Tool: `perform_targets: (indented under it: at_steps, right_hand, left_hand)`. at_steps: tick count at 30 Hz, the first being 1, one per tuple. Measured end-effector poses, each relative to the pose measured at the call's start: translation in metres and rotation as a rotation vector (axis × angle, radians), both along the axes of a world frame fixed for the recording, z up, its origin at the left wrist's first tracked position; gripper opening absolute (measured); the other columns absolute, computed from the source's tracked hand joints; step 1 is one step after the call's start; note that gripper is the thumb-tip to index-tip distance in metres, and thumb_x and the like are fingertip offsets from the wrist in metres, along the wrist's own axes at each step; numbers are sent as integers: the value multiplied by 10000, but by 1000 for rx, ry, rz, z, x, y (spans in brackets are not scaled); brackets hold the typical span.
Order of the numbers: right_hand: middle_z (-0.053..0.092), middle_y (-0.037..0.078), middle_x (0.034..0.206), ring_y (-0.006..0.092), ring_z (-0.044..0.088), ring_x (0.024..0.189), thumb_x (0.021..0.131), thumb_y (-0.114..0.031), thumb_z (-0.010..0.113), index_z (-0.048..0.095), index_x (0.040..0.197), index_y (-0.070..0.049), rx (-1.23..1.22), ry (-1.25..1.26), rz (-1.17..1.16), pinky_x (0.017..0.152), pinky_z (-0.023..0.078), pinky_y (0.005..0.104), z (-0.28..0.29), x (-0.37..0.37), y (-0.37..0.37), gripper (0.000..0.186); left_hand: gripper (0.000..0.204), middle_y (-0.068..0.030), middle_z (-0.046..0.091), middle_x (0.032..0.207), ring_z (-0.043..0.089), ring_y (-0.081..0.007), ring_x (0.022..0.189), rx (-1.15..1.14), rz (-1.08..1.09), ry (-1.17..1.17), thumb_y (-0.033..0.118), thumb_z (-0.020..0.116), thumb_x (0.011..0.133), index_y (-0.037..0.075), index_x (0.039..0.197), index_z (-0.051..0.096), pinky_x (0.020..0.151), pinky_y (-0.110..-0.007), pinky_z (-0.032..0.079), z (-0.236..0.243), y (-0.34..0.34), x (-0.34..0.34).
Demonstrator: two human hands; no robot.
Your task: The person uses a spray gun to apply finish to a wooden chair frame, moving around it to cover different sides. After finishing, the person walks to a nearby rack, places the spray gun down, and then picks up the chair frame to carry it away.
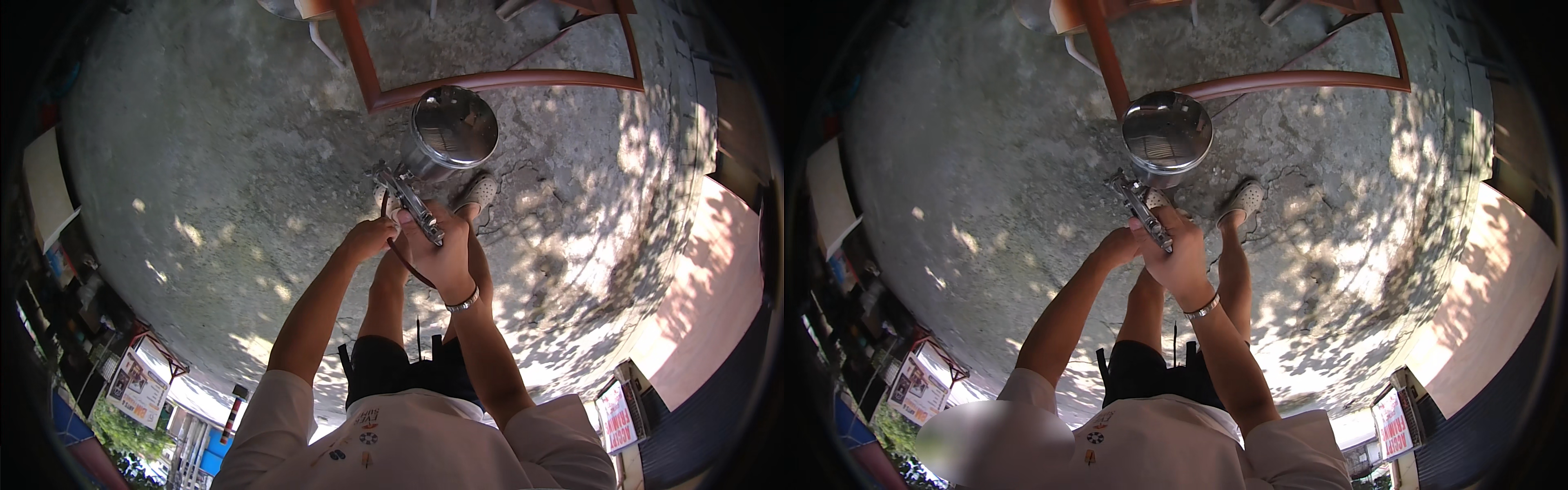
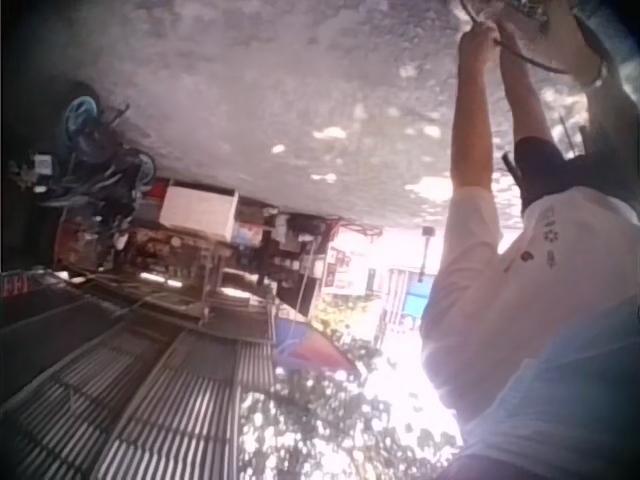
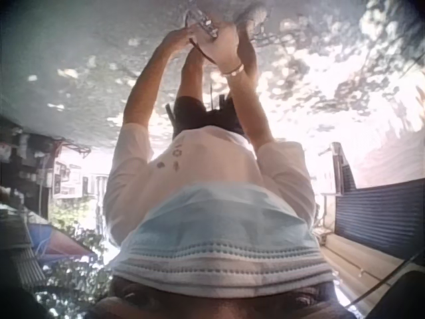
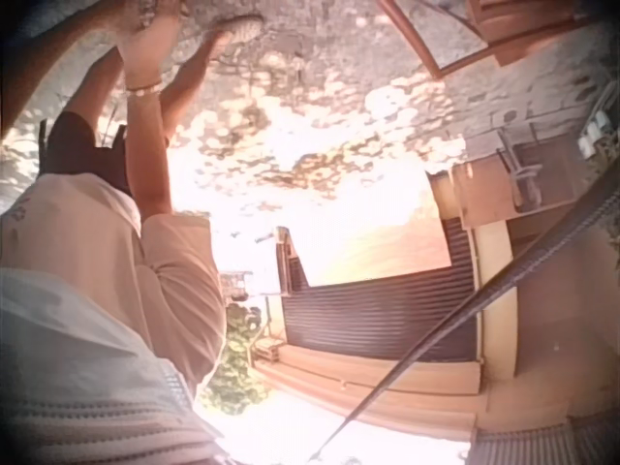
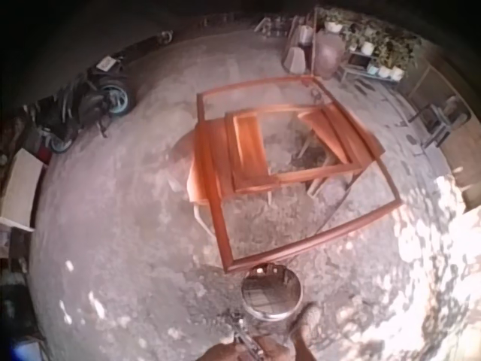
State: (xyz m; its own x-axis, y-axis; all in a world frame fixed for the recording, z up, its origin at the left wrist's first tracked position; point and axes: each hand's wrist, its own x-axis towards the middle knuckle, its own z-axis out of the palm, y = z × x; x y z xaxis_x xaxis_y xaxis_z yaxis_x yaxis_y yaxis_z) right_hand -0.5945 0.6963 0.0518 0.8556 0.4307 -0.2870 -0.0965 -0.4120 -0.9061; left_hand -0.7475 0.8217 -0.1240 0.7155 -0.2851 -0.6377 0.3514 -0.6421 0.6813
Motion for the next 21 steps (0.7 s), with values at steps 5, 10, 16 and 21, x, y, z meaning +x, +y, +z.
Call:
perform_targets:
  at_steps: [5,10,16,21]
  right_hand:
    - [598,116,585,209,572,511,899,-212,740,649,834,11,-137,-93,-128,524,445,332,10,55,-36,250]
    - [557,87,555,134,466,501,926,-238,721,645,812,30,-192,-141,-262,499,396,317,-18,114,-111,301]
    - [552,56,570,107,464,536,938,-276,713,685,875,25,-288,-175,-355,531,415,299,-26,190,-187,309]
    - [642,52,633,83,568,603,936,-287,718,708,882,30,-350,-166,-441,575,454,268,-26,252,-246,321]
  left_hand:
    - [220,-75,645,928,641,-262,995,16,-121,-52,210,760,806,69,960,690,789,-414,513,10,-24,18]
    - [215,-47,675,961,659,-239,976,54,-152,-174,264,761,810,100,943,715,937,-431,466,32,-64,66]
    - [212,-69,679,951,624,-261,991,-7,-170,-198,242,726,852,76,984,716,929,-429,438,39,-127,116]
    - [203,-84,683,925,648,-284,915,-48,-171,-181,244,721,863,66,961,725,854,-453,475,53,-172,171]
